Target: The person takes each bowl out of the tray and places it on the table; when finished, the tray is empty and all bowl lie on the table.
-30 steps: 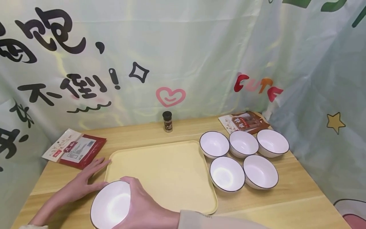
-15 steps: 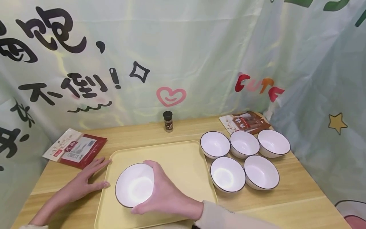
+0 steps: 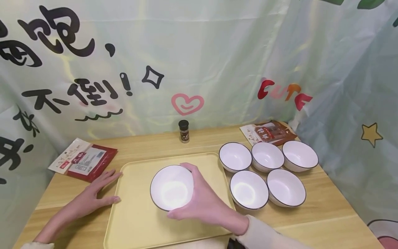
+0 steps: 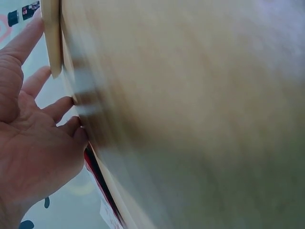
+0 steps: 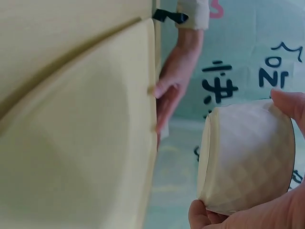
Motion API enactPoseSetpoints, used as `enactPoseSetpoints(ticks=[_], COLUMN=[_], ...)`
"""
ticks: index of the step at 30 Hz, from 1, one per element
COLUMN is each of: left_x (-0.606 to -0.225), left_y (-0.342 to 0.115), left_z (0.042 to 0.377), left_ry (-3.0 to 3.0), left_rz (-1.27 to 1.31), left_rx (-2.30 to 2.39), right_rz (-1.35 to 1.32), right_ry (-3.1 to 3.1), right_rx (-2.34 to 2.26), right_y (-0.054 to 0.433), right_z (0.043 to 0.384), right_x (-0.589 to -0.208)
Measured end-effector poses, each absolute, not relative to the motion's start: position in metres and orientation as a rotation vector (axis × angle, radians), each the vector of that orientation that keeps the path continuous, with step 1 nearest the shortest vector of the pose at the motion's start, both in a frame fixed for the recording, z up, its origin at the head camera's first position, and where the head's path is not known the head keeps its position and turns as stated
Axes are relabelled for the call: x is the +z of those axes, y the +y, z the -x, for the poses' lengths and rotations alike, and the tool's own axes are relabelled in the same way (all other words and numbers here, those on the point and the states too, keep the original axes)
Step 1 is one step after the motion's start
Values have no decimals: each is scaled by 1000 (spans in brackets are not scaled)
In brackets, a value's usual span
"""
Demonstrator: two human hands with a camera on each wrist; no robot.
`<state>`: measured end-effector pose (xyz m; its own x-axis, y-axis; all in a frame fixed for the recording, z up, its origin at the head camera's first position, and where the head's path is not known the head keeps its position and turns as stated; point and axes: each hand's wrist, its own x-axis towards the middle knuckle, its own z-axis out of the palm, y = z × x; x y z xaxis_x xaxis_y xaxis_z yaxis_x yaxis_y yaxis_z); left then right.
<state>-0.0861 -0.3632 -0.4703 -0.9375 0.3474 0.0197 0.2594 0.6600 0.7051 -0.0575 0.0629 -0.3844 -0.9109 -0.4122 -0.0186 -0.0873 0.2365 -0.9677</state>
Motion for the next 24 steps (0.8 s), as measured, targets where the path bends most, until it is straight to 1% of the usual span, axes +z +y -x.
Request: enactPoseSetpoints(ticks=[11,18,24], left_x=[-473,-473,-472], left_y=[-365,-366,-365], left_z=[88,87,87], left_ry=[2758,2753,2761], left_rz=[-499,-492,-499], left_rx=[1106,1110,1113], right_rz=[276,279,260], right_ry=[2453,2563,2630], right_rx=[-1686,-1642,-1650], right_y=[112,154,193], right_z=[71,80,81], right_x=[-369,-363,-356])
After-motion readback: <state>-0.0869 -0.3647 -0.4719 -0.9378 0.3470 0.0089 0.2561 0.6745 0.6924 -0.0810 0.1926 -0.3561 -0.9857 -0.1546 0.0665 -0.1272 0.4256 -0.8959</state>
